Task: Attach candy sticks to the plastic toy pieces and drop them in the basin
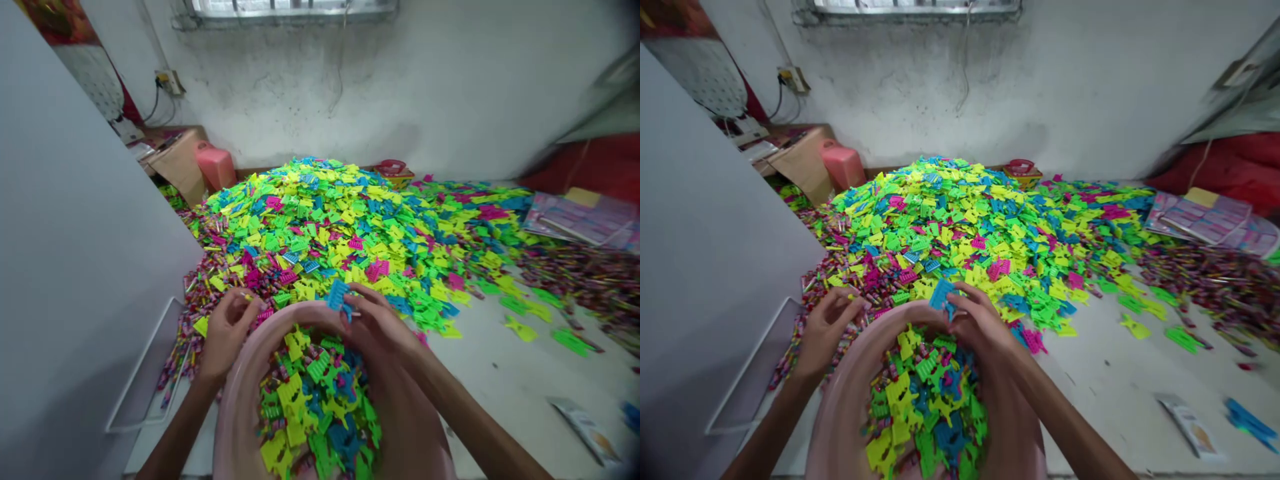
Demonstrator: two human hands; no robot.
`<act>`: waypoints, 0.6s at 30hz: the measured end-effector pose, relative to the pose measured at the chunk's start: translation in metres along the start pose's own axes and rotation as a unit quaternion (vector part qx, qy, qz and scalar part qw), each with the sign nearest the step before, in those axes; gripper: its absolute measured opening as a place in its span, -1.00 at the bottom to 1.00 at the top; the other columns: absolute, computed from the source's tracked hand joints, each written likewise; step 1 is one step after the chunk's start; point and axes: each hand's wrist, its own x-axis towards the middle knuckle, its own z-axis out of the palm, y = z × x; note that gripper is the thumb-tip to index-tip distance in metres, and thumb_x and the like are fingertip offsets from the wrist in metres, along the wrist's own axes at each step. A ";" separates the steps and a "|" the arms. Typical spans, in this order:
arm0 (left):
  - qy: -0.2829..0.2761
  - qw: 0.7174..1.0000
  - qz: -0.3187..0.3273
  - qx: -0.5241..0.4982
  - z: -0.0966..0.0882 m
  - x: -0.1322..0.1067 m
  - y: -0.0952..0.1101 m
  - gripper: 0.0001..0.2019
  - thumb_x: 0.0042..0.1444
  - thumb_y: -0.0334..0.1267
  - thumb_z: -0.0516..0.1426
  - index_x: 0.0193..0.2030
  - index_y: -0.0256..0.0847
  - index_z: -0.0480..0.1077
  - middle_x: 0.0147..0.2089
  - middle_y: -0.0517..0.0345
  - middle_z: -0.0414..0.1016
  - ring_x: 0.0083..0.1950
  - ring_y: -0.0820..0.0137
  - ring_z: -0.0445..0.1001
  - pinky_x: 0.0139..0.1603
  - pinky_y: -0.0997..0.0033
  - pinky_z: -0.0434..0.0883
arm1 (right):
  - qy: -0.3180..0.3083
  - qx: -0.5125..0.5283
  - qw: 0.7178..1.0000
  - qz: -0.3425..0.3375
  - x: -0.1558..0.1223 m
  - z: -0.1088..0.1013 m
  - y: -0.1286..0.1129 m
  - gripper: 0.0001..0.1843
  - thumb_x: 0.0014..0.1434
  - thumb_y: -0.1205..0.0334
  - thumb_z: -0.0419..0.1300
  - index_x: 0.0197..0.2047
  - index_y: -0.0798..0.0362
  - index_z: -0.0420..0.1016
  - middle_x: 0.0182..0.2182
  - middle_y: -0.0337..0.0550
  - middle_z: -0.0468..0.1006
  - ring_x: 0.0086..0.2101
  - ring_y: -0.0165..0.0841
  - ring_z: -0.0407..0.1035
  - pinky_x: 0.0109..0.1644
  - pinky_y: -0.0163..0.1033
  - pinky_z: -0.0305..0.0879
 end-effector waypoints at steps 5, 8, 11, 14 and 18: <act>-0.120 0.973 -0.022 -0.197 0.016 -0.024 0.050 -0.82 0.26 -0.13 0.20 -0.13 -0.16 0.37 -0.32 0.21 0.53 -0.30 0.43 0.54 -0.25 0.49 0.46 | -0.135 0.200 0.959 0.151 -0.027 0.029 -0.005 -0.57 0.27 -0.21 0.16 -0.05 -0.04 0.43 -0.59 -0.31 0.46 -0.58 -0.33 0.40 -0.50 -0.22 0.46; -0.120 0.974 -0.013 -0.191 0.022 -0.032 0.054 -0.81 0.26 -0.13 0.21 -0.09 -0.17 0.44 -0.23 0.13 0.57 -0.18 0.38 0.57 -0.18 0.47 0.47 | -0.160 0.193 0.955 0.161 -0.039 0.034 -0.014 -0.55 0.33 -0.20 0.08 -0.03 -0.01 0.50 -0.44 -0.15 0.57 -0.40 -0.26 0.51 -0.47 -0.25 0.48; -0.079 0.982 0.011 -0.173 0.023 -0.036 0.054 -0.82 0.21 -0.14 0.25 -0.14 -0.19 0.48 -0.23 0.14 0.53 -0.19 0.40 0.54 -0.21 0.51 0.45 | -0.171 0.158 0.967 0.103 -0.048 0.033 -0.022 -0.61 0.27 -0.03 0.23 0.09 -0.05 0.52 -0.02 -0.03 0.60 -0.09 -0.21 0.51 -0.30 -0.26 0.51; -0.068 0.976 -0.014 -0.207 0.022 -0.038 0.058 -0.81 0.21 -0.13 0.26 -0.19 -0.17 0.39 -0.46 0.31 0.40 -0.41 0.49 0.43 -0.40 0.57 0.38 | -0.132 0.082 0.987 0.045 -0.051 0.030 -0.022 -0.50 0.09 0.11 0.44 0.11 -0.10 0.52 -0.02 -0.11 0.60 -0.11 -0.26 0.51 -0.21 -0.29 0.48; -0.091 0.972 -0.027 -0.216 0.022 -0.041 0.064 -0.78 0.23 -0.08 0.24 -0.17 -0.15 0.36 -0.38 0.25 0.51 -0.41 0.46 0.47 -0.42 0.55 0.41 | -0.084 -0.044 0.995 -0.028 -0.050 0.029 -0.018 -0.68 0.16 0.01 0.39 -0.07 -0.02 0.59 -0.21 -0.16 0.64 -0.29 -0.31 0.51 -0.23 -0.28 0.45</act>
